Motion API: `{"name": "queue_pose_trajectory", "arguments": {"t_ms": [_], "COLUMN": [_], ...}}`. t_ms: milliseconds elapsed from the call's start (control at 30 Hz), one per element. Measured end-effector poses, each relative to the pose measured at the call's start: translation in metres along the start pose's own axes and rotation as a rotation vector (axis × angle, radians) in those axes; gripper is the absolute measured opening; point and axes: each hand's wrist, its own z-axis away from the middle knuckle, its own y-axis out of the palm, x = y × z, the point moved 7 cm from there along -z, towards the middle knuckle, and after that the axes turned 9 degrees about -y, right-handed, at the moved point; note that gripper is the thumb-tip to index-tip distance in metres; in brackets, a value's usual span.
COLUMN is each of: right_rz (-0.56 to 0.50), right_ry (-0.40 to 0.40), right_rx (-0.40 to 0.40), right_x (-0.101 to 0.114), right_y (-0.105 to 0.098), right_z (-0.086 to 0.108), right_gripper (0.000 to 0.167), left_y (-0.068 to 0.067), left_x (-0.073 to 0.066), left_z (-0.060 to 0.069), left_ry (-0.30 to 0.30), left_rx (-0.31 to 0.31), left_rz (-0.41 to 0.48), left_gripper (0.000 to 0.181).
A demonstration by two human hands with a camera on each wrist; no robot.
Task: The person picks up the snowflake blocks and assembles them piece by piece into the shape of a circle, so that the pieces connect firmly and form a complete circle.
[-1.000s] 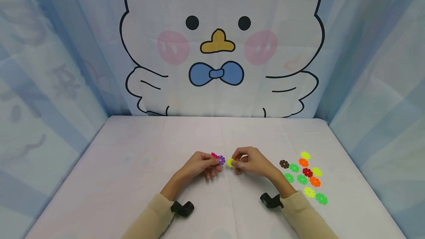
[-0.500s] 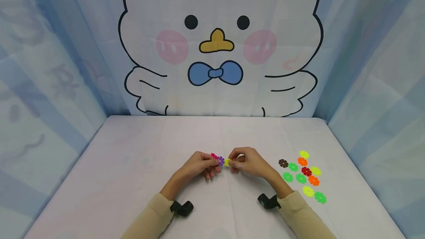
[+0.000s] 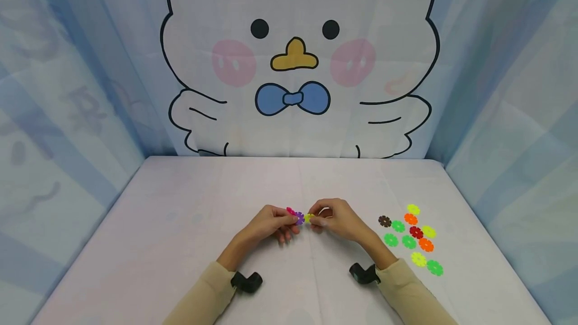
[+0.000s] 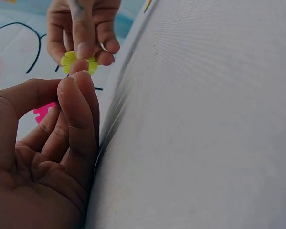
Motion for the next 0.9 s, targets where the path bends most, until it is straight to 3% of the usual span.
{"name": "queue_pose_trajectory", "arguments": {"t_ms": [633, 900], "right_rz": [0.014, 0.013], "right_ry": [-0.057, -0.073], "right_rx": [-0.059, -0.043], "right_x": [0.0069, 0.0056], "right_y": [0.0, 0.0045], "right_z": [-0.0004, -0.0005], "right_gripper": [0.005, 0.007], "left_y": [-0.0003, 0.0001], "left_x": [-0.0015, -0.0012], "left_z": [0.0018, 0.0014], "left_ry": [0.018, 0.012], "left_rx": [-0.002, 0.015], "left_rz": [-0.03, -0.059], "left_gripper": [0.029, 0.026]}}
